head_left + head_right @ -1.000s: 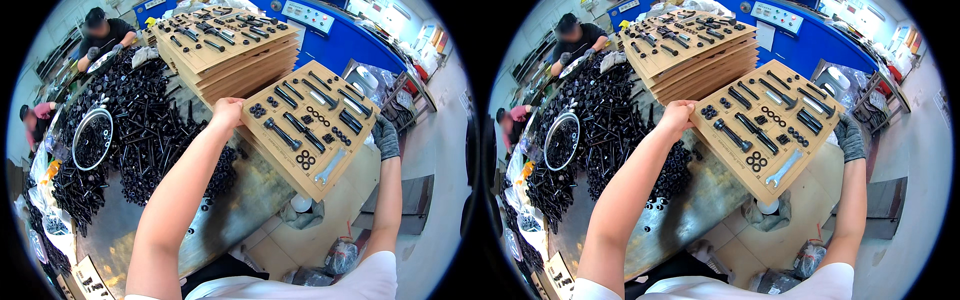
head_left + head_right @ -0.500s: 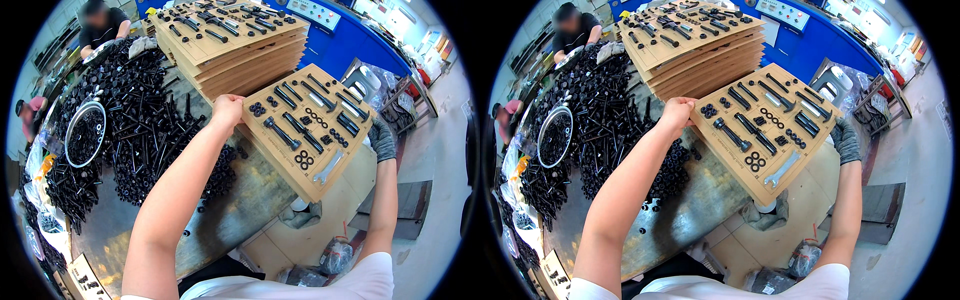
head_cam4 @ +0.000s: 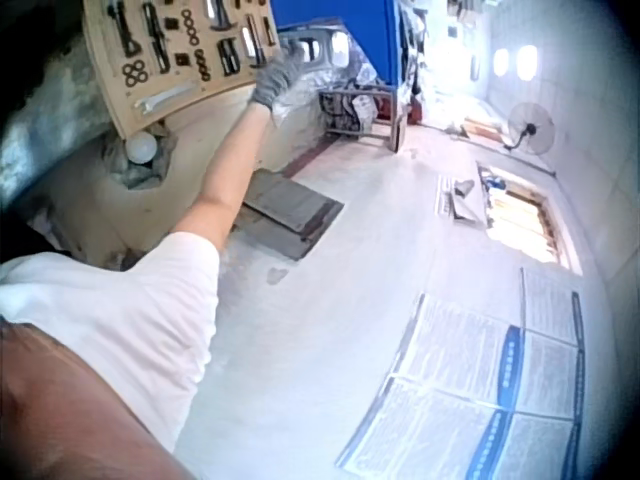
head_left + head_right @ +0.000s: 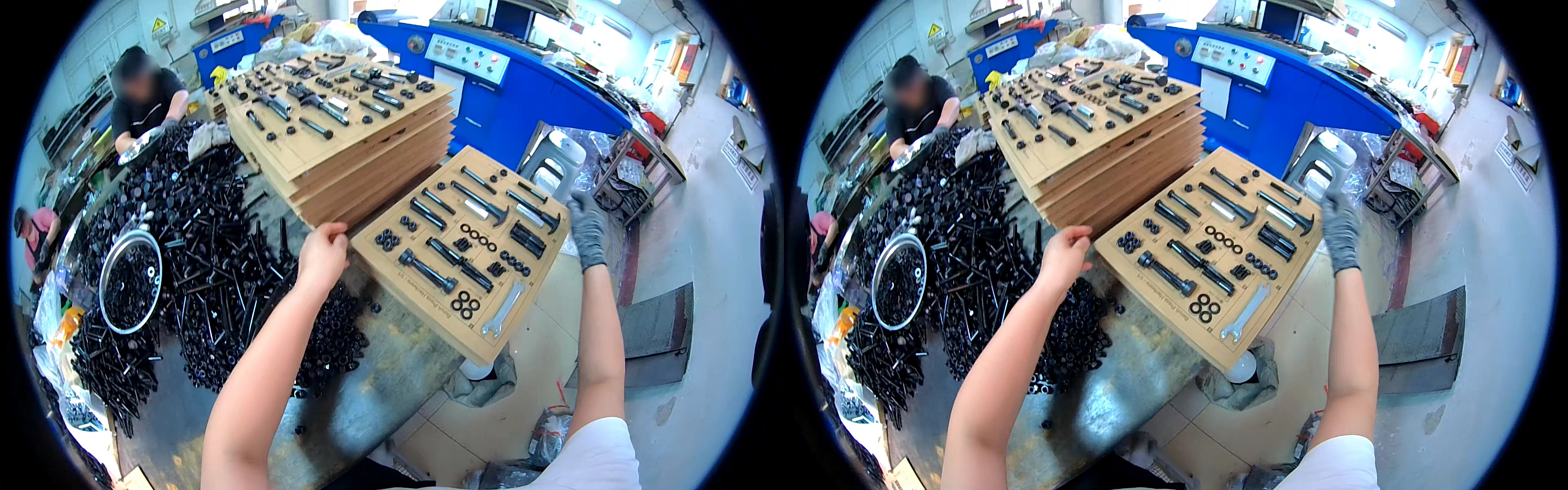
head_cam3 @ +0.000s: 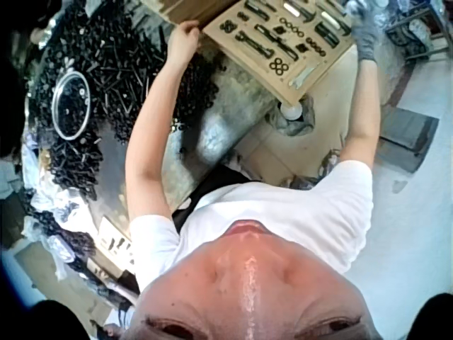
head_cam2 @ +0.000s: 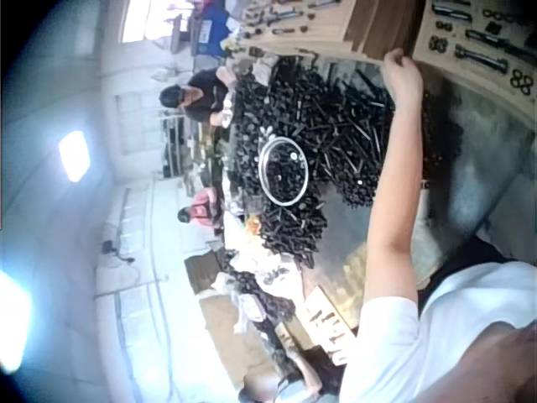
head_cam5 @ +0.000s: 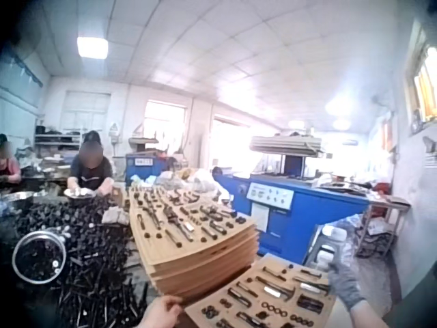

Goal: The person arranges various metal hardware items, including bolts, nuts, washers, and tools like hammers and wrenches, onto a cardboard template. They pick items from a large pile on the table and place them into designated slots on the board.

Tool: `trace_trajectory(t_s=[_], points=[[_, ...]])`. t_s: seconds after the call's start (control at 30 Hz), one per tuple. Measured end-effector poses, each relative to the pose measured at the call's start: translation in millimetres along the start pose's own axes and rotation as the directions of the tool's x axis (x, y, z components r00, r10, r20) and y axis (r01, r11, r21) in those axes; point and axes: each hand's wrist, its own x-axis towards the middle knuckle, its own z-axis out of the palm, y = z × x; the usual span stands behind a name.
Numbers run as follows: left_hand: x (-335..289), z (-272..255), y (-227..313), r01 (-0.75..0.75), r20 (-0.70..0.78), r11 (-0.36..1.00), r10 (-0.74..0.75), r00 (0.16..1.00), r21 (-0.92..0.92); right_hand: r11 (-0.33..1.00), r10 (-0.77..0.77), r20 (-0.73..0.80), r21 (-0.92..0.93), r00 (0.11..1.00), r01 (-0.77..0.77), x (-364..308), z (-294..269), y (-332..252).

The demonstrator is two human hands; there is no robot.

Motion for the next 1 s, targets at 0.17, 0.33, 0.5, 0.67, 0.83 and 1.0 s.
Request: trace_trajectory(t_s=[0.17, 0.33, 0.5, 0.67, 0.83, 1.0], points=[[-59, -37, 70, -0.419, 0.028, 0.875, 0.426, 0.904, 0.241, 0.933, -0.359, 0.281, 0.140, 0.890, 0.332, 14, 34, -103], [-110, -108, 154, -0.661, -0.049, 0.628, 0.739, 0.672, 0.410, 0.874, -0.272, 0.479, -0.239, 0.835, 0.423, 25, 49, -135], [-127, -142, 176, -0.706, -0.131, 0.620, 0.776, 0.618, 0.343, 0.858, -0.184, 0.519, -0.330, 0.834, 0.395, 25, 45, -134], [-150, -156, 146, -0.621, -0.104, 0.682, 0.702, 0.705, 0.387, 0.902, -0.411, 0.435, 0.070, 0.801, 0.425, 16, 45, -150], [-186, -172, 103, -0.534, -0.032, 0.722, 0.607, 0.794, 0.439, 0.952, -0.291, 0.564, 0.095, 0.773, 0.290, -8, 54, -215], [-238, -230, 55, -0.317, -0.154, 0.774, 0.466, 0.871, 0.549, 0.882, -0.344, 0.599, -0.057, 0.723, 0.468, -24, 68, -228]])
